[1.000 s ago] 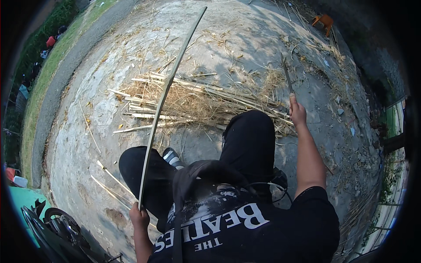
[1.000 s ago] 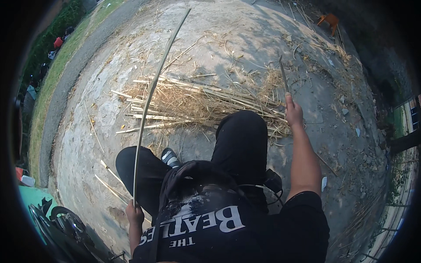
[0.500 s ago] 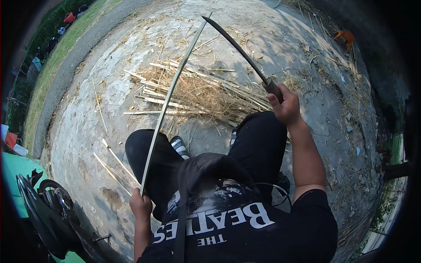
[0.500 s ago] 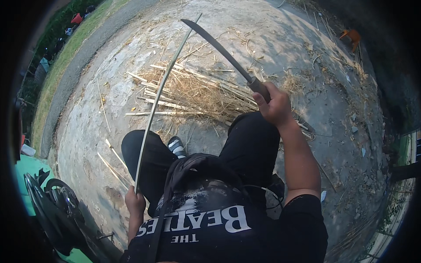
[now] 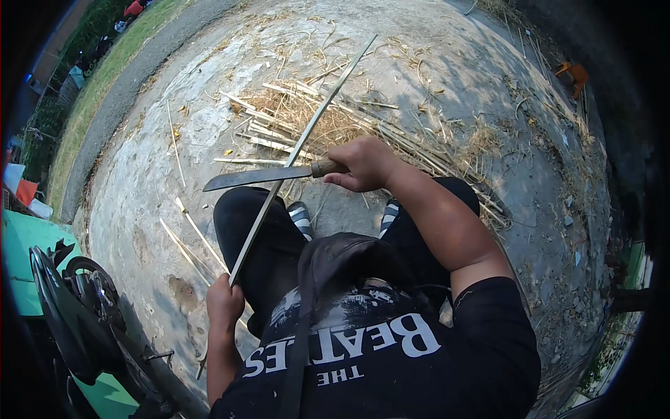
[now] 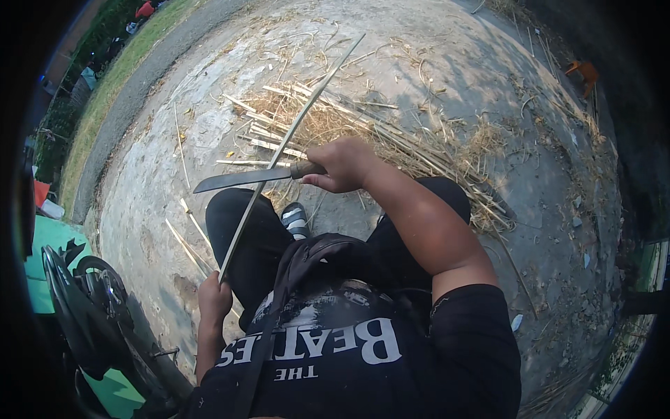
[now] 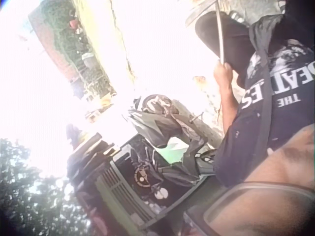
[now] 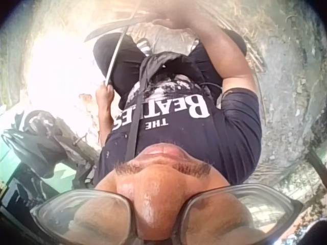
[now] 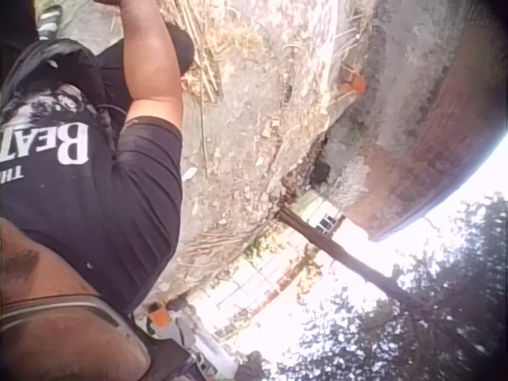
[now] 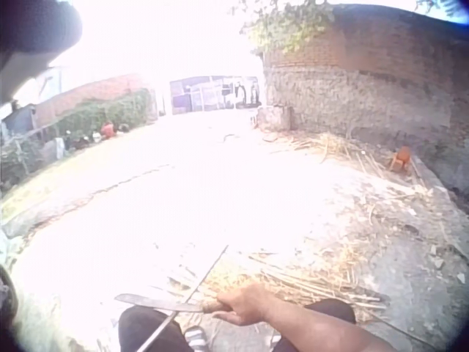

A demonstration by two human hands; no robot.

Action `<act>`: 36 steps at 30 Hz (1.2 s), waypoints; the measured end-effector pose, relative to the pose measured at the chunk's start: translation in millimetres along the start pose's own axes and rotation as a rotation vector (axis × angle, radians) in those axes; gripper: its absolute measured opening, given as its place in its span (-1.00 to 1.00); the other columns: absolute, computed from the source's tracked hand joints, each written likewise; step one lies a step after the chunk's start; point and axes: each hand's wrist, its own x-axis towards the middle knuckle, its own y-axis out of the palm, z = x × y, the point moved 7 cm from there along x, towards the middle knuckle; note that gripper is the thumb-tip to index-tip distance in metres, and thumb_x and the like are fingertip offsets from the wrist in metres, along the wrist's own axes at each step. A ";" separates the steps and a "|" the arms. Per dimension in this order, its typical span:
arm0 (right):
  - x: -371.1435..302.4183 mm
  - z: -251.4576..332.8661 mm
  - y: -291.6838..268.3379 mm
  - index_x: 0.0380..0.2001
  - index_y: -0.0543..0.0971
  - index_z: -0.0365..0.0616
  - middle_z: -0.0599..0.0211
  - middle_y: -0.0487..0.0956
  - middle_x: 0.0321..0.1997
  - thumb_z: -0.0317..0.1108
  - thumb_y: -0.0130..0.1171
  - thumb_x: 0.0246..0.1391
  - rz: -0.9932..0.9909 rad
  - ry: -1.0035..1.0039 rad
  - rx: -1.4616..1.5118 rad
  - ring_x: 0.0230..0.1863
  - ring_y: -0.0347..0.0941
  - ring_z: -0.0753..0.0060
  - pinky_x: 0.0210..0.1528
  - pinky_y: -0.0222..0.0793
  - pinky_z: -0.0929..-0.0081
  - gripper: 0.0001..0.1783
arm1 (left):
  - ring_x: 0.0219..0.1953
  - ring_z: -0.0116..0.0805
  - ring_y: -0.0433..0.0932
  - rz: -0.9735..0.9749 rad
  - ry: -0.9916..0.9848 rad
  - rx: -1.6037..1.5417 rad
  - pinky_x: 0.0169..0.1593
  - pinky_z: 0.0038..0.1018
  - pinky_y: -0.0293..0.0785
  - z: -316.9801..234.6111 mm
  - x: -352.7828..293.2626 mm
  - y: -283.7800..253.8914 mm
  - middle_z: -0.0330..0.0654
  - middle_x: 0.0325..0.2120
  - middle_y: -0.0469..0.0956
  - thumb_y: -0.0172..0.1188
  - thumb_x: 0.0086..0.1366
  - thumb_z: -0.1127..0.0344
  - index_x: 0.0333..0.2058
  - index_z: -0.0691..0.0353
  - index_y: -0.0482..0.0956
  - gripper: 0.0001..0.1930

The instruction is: The person shaves a bamboo stick using a knife, holding the stick with one hand and scraping the blade along its length with the other.

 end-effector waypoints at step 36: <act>2.3 33.4 -1.3 -0.46 0.51 0.02 0.25 0.54 -0.59 0.21 0.28 0.12 -0.135 -0.027 -0.076 -0.50 0.57 0.02 -0.42 0.45 0.09 -0.52 | -0.27 0.35 0.58 0.178 -0.098 -0.095 -0.19 0.03 0.45 -7.5 17.6 6.4 0.30 -0.43 0.58 0.02 0.38 0.21 -0.35 0.41 0.56 -0.68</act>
